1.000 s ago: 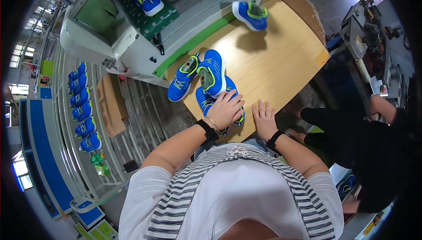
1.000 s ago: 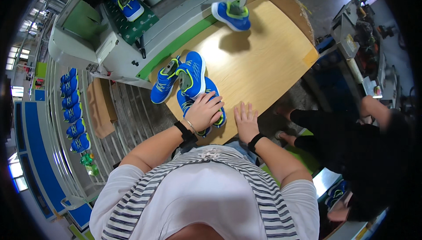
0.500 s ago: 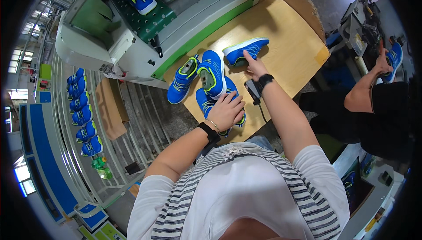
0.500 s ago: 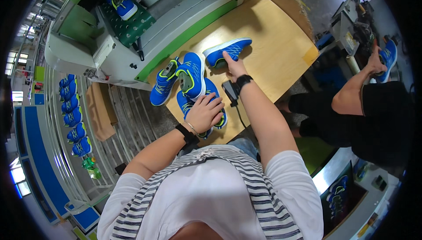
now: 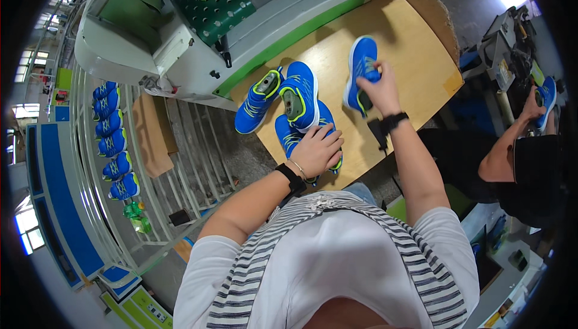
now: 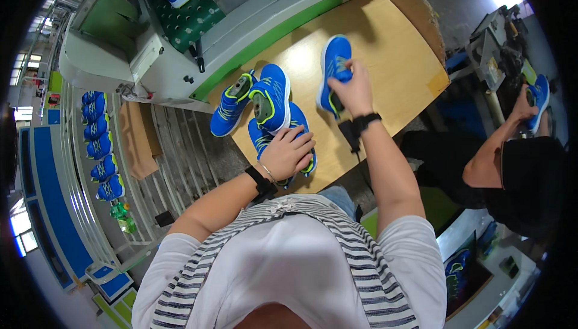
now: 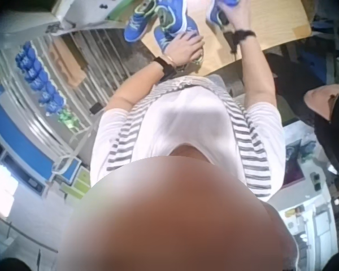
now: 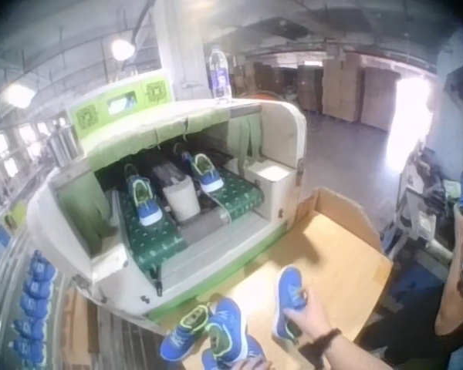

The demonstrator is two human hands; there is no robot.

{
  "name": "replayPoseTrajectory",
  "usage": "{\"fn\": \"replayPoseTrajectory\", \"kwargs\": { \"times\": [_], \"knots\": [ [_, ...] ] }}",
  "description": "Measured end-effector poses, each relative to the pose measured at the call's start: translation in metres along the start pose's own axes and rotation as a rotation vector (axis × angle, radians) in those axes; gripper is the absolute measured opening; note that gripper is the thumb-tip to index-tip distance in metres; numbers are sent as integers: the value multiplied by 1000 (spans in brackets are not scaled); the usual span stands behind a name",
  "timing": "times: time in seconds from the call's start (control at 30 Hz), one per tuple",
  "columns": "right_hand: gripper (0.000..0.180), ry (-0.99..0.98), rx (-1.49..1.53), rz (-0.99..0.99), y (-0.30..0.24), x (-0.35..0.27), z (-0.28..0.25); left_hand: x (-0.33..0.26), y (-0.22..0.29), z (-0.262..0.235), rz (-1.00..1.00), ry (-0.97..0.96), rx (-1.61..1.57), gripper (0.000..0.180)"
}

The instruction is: The person picks up shoes from a table and places them onto a conveyor belt, then takes shoes from the conveyor belt and arranges them on the table.

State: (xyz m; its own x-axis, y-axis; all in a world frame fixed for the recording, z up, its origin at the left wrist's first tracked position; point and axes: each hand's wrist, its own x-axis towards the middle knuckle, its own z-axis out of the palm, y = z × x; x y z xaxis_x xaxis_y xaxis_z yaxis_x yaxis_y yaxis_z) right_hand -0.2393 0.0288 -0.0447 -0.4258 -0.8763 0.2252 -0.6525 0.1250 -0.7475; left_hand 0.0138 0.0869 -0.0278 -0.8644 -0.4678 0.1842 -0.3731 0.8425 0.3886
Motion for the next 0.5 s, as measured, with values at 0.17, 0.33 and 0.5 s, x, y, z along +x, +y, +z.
{"fn": "replayPoseTrajectory", "kwargs": {
  "times": [0.17,0.33,0.5],
  "knots": [
    [62,-274,-155,-99,-6,-120,-25,4,2,0,13,-18,3,32],
    [64,-301,-14,117,-24,-143,-12,3,2,0,4,-19,15,33],
    [64,-235,2,105,-20,-154,-7,3,4,3,4,-13,37,33]
  ]
}}
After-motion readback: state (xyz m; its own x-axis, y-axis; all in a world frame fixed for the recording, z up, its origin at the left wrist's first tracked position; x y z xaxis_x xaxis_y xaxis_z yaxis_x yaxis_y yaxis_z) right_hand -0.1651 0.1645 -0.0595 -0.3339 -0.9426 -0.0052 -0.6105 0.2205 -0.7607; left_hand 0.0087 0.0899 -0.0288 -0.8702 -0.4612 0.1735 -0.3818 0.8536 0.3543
